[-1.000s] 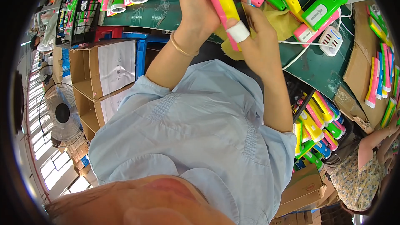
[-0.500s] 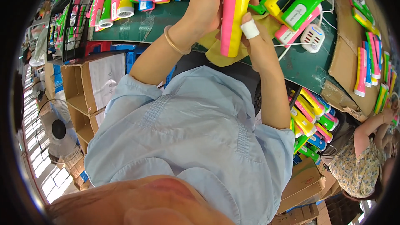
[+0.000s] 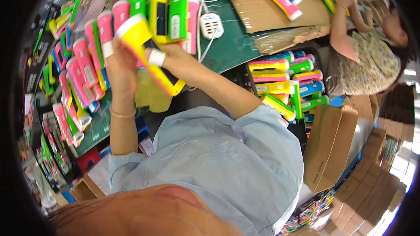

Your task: Inspecting and cleaning handheld flashlights on an assembly line by turning them on and wiping them with a cloth.

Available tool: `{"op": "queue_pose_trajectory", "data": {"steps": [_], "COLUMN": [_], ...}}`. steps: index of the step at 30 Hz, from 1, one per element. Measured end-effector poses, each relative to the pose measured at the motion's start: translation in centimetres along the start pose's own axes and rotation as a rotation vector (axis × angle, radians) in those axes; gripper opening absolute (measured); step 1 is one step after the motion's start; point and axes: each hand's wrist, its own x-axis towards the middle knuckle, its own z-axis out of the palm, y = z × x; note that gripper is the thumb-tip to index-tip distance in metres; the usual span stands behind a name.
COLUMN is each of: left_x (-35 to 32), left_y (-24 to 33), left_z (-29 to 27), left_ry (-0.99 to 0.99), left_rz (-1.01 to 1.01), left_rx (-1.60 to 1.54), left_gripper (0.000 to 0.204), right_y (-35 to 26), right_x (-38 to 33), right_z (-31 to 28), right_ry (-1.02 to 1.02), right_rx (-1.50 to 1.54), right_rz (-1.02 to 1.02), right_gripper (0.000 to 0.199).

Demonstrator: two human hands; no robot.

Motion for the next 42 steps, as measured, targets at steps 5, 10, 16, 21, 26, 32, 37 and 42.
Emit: {"op": "queue_pose_trajectory", "data": {"steps": [5, 10, 16, 21, 26, 32, 37, 42], "left_x": [-0.7, -1.3, -1.9, -2.6, -3.5, -4.6, -5.8, -6.9], "left_y": [2.4, 0.9, 0.7, 0.8, 1.1, 0.3, -1.5, -4.7], "left_z": [-2.9, -2.1, -1.8, -2.6, -3.3, -4.4, -4.5, -6.3], "left_ry": [-0.13, -0.177, -0.216, -0.21, -0.19, -0.143, -0.136, -0.166], "left_rz": [0.058, -0.066, -0.065, -0.084, -0.071, -0.054, -0.04, -0.039], "left_rx": [0.163, 0.163, 0.378, 0.43, 0.46, 0.44, 0.458, 0.51], "left_gripper": [0.033, 0.021, 0.018, 0.017, 0.016, 0.016, 0.013, 0.014], "right_y": [-5.6, -8.4, -6.8, -6.0, -5.1, -6.6, 0.2, 6.2], "right_x": [0.8, 7.4, 11.7, 12.4, 11.9, 2.3, -2.2, -2.6], "right_z": [-12.0, -24.7, -26.4, -25.0, -24.9, -13.8, -7.5, -6.2], "right_ry": [0.78, 0.999, 1.039, 0.802, 1.076, 0.938, 0.554, 0.483], "right_rx": [0.26, -0.294, -1.431, -1.546, -1.565, -0.848, -1.065, -0.994], "right_rz": [-0.329, -0.261, -0.221, 0.089, -0.624, -0.684, -0.845, -0.611], "right_gripper": [0.033, 0.039, 0.039, 0.039, 0.045, 0.024, 0.032, 0.038]}}
